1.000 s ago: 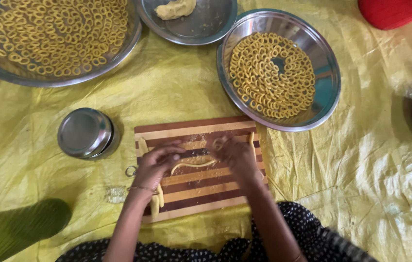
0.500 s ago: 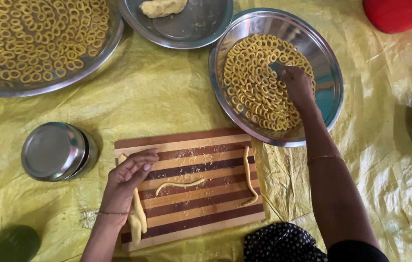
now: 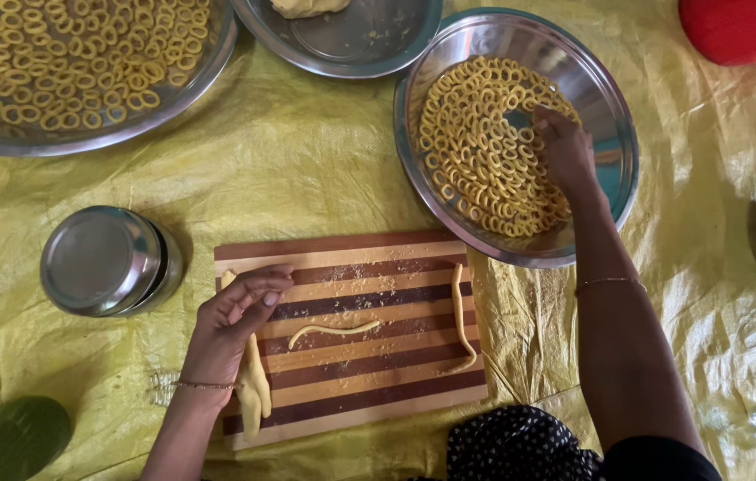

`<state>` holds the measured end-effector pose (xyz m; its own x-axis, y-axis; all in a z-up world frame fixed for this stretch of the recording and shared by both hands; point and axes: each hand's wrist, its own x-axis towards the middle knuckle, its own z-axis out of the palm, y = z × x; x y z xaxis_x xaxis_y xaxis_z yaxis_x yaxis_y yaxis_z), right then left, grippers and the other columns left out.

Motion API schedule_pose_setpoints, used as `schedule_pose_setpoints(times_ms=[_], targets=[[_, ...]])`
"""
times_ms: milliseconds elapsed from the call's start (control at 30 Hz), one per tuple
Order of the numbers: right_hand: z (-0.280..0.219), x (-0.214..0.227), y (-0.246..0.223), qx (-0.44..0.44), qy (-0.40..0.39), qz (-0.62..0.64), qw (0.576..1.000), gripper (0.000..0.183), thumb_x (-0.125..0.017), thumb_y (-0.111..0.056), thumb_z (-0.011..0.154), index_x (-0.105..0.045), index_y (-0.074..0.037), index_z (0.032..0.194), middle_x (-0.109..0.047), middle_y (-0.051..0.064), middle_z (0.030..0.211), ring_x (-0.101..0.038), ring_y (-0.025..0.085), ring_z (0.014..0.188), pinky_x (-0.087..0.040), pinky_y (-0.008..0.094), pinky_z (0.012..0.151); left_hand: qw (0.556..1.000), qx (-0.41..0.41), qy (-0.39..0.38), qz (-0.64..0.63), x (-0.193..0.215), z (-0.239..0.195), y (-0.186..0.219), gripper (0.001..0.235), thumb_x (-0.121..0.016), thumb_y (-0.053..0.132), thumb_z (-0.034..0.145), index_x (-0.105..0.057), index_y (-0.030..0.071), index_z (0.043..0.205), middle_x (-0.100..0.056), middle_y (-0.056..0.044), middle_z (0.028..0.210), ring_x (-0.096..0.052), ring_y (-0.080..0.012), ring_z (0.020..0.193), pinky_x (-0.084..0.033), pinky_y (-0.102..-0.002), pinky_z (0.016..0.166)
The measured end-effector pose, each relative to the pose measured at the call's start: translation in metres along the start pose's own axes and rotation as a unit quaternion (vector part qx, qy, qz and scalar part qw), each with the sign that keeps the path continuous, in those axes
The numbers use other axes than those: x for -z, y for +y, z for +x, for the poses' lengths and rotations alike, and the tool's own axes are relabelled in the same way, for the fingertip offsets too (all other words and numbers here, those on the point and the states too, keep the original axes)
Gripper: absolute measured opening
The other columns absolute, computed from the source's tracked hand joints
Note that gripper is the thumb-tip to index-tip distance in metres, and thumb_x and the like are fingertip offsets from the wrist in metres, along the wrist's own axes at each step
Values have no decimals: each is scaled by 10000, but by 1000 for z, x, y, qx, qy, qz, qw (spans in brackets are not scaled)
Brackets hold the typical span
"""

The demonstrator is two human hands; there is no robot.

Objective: The person rolls small pieces of dough into thin ropes on a wooden board, then joins the ends to form rings. The finished rings are placed into a metal bowl. The process is repeated continuously.

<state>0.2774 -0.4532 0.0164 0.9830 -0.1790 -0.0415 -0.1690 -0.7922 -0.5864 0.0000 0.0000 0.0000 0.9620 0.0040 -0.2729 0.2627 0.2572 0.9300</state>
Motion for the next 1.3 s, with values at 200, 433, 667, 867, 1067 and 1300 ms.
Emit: schedule_pose_setpoints(times_ms=[200, 433, 667, 867, 1067, 1300], targets=[[-41, 1, -22, 160, 106, 70, 979, 273, -603, -114, 1042, -742, -119, 1277, -770, 79, 1214, -721, 156, 969, -581, 363, 877, 1000, -10, 3, -3, 1, 5, 0, 197, -668, 78, 923, -747, 109, 1101, -748, -44, 1259, -669, -178, 1233, -513, -379, 1113], [-267, -95, -44, 416, -36, -129, 899, 424, -607, -183, 1001, -566, 59, 1347, -596, 282, 1360, -672, 332, 1119, -600, 398, 818, 998, -56, 1, -26, 1, 4, -1, 190, -712, 139, 942, -741, 81, 1120, -740, -57, 1256, -669, -180, 1217, -523, -372, 1068], [-369, -141, -127, 363, -165, -131, 908, 679, -439, -420, 1033, -290, -41, 1576, -209, 200, 1679, -141, 366, 1557, -120, 591, 1222, 996, -75, -1, -50, 3, 0, 8, 199, -694, 169, 962, -735, 70, 1131, -711, -69, 1335, -644, -166, 1254, -487, -362, 1097], [-317, -179, -175, 319, -57, -143, 935, 659, -360, -407, 1070, -259, -51, 1616, -148, 230, 1701, -86, 412, 1574, -80, 621, 1245, 994, -79, 5, -72, 14, 7, 14, 197, -697, 162, 963, -731, 59, 1127, -711, -78, 1315, -644, -170, 1242, -481, -359, 1119], [-276, -209, -197, 328, -9, -196, 924, 652, -320, -455, 1095, -260, -82, 1627, -137, 215, 1707, -83, 410, 1582, -93, 641, 1247, 992, -81, 8, -101, 24, 9, 15, 217, -691, 175, 966, -715, 53, 1144, -712, -78, 1303, -649, -179, 1211, -500, -353, 1097], [-310, -207, -184, 322, -48, -197, 925, 679, -265, -465, 1087, -195, -72, 1636, -123, 218, 1708, -78, 385, 1567, -92, 586, 1249, 989, -102, -4, -110, 28, 13, 8, 224, -690, 167, 976, -710, 61, 1172, -712, -80, 1308, -623, -170, 1292, -432, -350, 1163]])
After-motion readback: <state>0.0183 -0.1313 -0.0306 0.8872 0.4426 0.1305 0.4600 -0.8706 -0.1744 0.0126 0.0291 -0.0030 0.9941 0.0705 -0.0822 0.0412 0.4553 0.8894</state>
